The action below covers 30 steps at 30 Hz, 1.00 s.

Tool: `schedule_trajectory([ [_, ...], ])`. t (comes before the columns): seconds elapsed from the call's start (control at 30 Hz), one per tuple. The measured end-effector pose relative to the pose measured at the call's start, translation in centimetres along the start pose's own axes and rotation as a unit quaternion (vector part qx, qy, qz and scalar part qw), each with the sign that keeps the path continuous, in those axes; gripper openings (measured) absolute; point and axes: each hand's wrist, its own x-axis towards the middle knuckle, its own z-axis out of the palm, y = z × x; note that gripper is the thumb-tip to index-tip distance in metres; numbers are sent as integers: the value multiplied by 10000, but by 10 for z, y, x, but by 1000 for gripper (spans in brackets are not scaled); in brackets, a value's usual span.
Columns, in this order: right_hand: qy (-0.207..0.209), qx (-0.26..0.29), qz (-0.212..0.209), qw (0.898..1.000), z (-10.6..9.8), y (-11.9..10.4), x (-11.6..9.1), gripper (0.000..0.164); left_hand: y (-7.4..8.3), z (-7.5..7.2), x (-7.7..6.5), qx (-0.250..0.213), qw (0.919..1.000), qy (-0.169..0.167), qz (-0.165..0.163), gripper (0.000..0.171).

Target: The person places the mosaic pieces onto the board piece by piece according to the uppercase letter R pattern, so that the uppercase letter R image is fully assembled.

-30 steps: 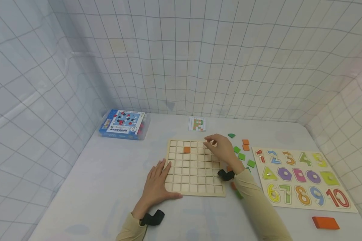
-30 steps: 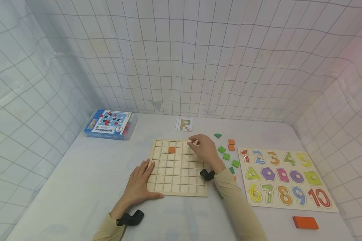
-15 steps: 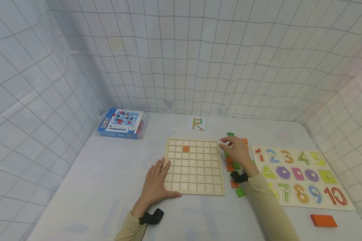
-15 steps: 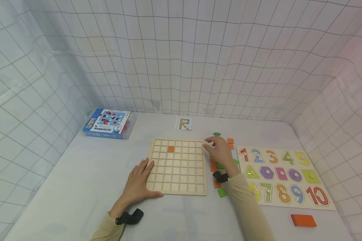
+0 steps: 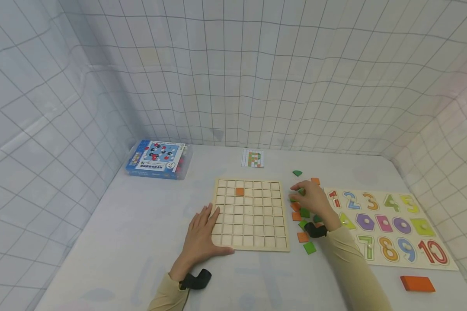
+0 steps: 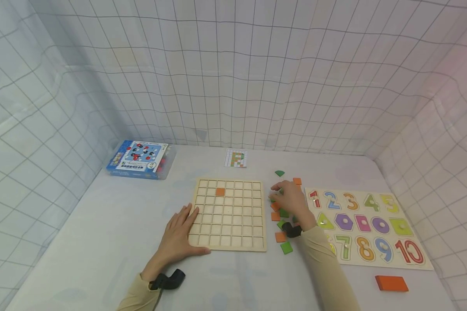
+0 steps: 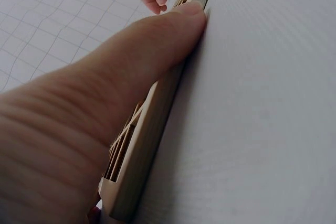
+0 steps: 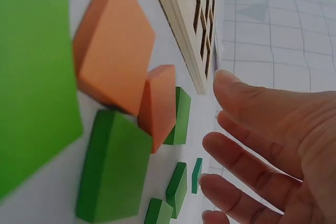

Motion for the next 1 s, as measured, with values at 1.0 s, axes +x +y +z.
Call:
schedule_trajectory([
  [1.0,-479,-640,141,9967,-3,2,4,19,-1,2,0,53,10000,67,18,122],
])
